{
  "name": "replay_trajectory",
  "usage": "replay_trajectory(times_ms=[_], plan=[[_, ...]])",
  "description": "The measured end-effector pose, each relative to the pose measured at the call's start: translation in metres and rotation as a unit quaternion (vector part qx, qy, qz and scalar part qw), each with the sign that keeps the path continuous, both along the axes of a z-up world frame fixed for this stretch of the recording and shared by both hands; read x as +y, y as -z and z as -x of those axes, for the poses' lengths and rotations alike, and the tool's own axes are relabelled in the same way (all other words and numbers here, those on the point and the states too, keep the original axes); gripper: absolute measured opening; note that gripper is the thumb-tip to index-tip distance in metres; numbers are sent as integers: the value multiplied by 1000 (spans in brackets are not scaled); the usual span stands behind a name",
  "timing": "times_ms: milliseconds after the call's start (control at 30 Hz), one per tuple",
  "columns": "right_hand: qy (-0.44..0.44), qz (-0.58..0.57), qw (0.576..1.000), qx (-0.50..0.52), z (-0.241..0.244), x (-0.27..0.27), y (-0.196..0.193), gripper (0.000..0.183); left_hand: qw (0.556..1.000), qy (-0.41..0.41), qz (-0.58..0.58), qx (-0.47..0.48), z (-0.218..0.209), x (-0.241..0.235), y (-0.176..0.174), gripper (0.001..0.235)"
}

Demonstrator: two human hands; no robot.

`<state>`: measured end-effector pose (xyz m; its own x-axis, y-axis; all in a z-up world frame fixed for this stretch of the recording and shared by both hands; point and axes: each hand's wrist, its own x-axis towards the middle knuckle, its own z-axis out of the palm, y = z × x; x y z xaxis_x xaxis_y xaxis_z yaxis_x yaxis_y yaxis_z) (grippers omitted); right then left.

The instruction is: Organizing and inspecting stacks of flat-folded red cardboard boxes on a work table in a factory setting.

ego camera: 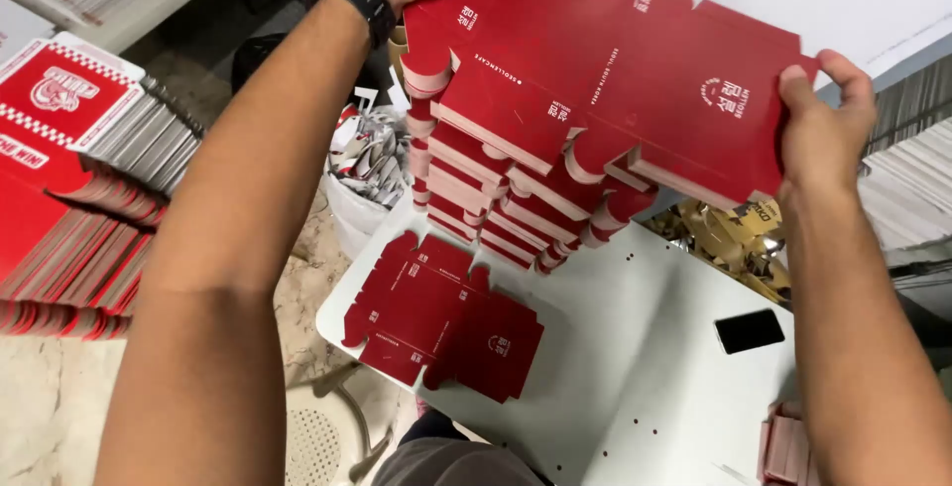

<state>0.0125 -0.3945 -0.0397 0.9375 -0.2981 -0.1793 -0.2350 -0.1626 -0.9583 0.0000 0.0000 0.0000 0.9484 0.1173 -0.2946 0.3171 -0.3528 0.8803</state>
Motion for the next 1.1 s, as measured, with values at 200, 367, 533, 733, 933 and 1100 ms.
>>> replay_trajectory(times_ms=[200, 367, 533, 733, 933, 1100], plan=[[34, 13, 999, -17, -11, 5, 34, 27, 999, -46, -1, 8, -5, 19, 11, 37], [42, 11, 999, -29, 2, 14, 48, 25, 999, -36, -24, 15, 0, 29, 26, 42], [39, -5, 999, -20, 23, 29, 61, 28, 999, -3, -25, 42, 8, 42, 56, 41], [31, 25, 999, 0, 35, 43, 42, 26, 999, -9, 49, 4, 20, 51, 53, 36], [26, 22, 999, -15, 33, 41, 48, 24, 996, -38, 49, 56, 20, 46, 49, 34], [19, 69, 997, -19, 30, 40, 50, 19, 999, -31, 34, 28, 24, 44, 49, 29]])
